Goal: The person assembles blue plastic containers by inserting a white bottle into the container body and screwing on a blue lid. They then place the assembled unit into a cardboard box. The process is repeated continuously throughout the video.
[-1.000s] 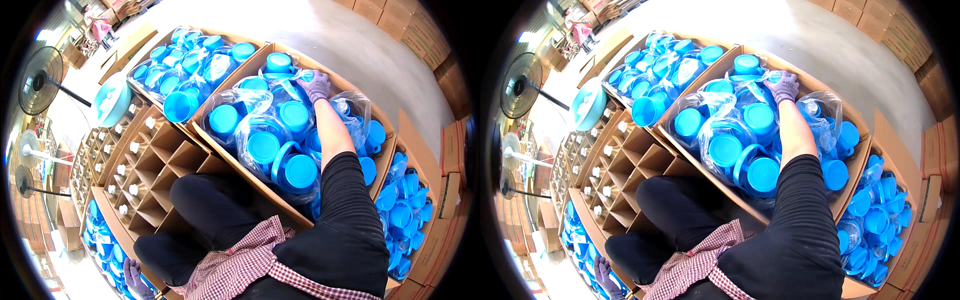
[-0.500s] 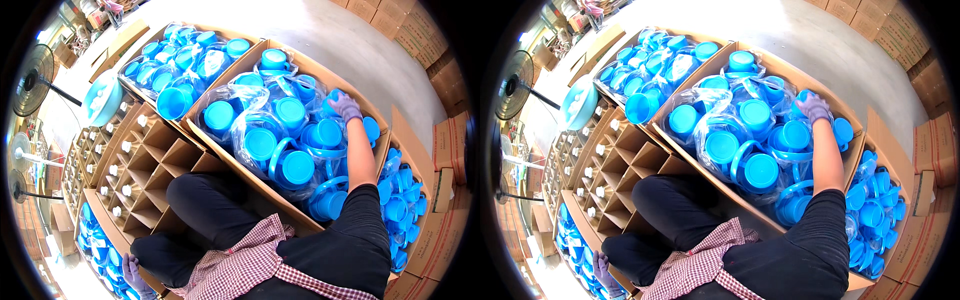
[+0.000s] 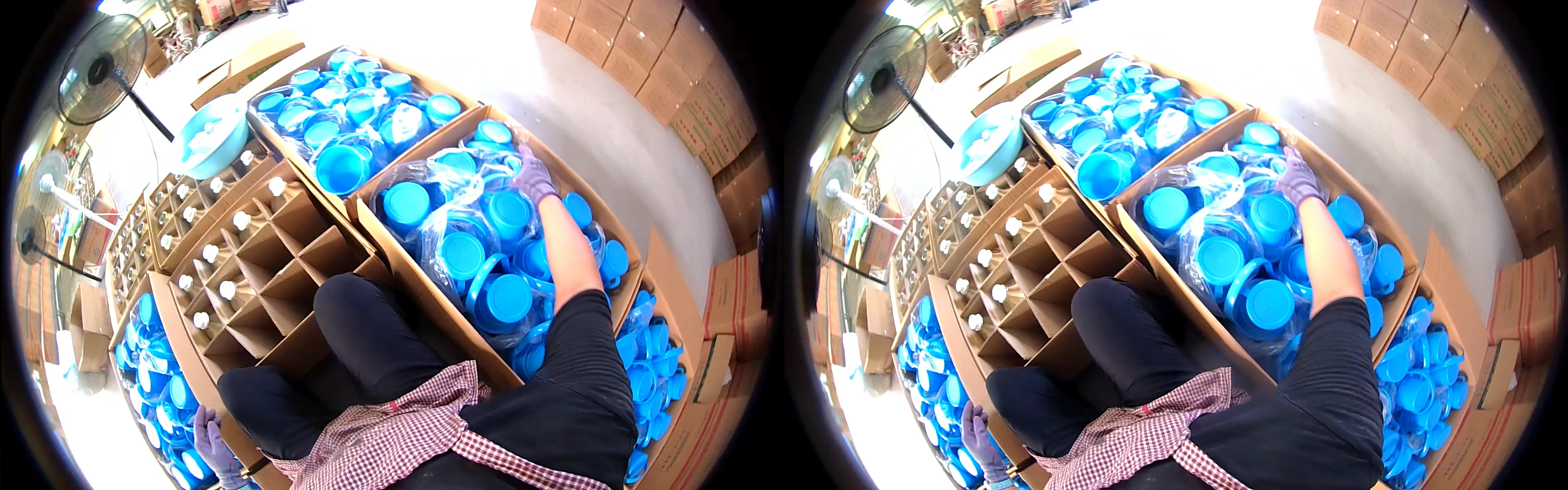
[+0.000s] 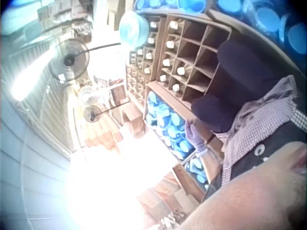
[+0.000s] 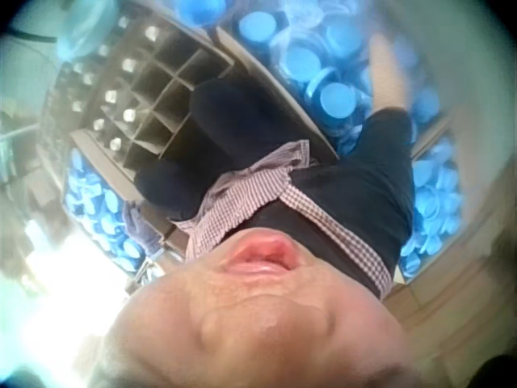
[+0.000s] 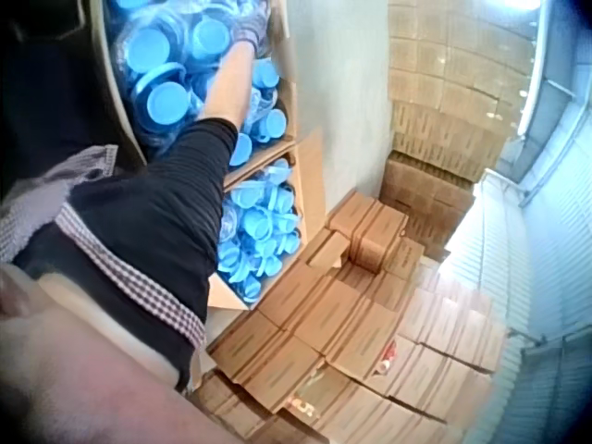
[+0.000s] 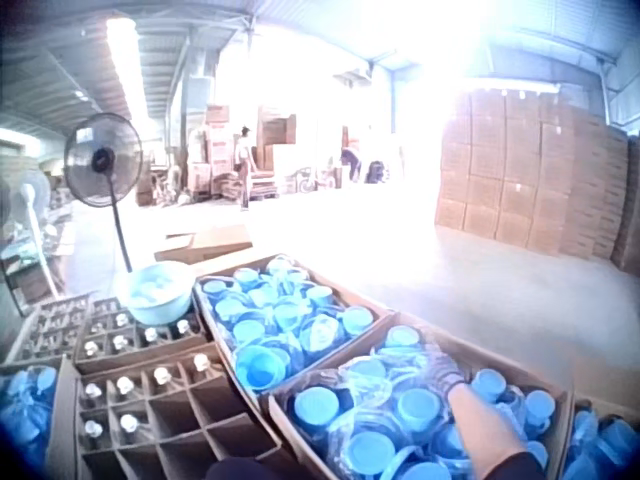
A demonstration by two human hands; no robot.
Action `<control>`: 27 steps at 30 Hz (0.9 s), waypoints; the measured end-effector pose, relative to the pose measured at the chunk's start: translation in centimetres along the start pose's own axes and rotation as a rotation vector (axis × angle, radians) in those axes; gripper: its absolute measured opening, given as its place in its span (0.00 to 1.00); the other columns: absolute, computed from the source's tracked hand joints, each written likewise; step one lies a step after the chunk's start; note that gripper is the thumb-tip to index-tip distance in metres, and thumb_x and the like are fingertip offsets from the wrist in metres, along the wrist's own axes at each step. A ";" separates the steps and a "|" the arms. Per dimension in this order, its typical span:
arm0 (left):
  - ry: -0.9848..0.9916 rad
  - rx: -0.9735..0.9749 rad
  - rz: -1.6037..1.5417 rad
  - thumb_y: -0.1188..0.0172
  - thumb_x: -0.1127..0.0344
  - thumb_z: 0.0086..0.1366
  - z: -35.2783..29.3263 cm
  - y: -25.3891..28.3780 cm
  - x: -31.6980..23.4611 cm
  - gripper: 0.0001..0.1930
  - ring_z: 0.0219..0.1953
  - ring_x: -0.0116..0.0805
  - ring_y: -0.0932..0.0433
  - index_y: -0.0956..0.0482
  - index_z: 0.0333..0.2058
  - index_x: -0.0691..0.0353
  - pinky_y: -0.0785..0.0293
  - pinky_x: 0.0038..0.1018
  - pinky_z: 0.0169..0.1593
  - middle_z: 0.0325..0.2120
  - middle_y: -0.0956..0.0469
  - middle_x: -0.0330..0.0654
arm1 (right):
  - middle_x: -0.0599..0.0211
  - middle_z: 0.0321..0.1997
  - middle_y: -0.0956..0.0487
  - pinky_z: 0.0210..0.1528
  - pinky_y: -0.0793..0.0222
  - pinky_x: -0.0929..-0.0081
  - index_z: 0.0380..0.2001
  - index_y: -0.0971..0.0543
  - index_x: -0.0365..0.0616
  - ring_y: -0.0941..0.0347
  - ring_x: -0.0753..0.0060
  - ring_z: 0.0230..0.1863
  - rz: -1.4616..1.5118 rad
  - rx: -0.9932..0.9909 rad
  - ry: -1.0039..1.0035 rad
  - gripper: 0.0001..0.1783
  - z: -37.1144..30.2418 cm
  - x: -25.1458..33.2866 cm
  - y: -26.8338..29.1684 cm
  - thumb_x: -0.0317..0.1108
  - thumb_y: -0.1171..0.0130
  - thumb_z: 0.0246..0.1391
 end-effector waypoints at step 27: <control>-1.097 0.015 -0.186 0.24 0.68 0.55 -10.5 -10.3 -27.5 0.26 0.48 0.49 0.14 0.19 0.52 0.70 0.19 0.34 0.52 0.49 0.16 0.57 | 0.63 0.50 0.22 0.47 0.30 0.81 0.64 0.28 0.39 0.27 0.77 0.43 1.048 0.385 0.776 0.34 -33.4 43.1 50.5 0.30 0.38 0.50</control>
Point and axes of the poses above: each hand's wrist, its own z-axis towards the middle knuckle, its own y-axis out of the back of the hand, x = y × z, the point moved 6 cm from there along z, towards the middle knuckle
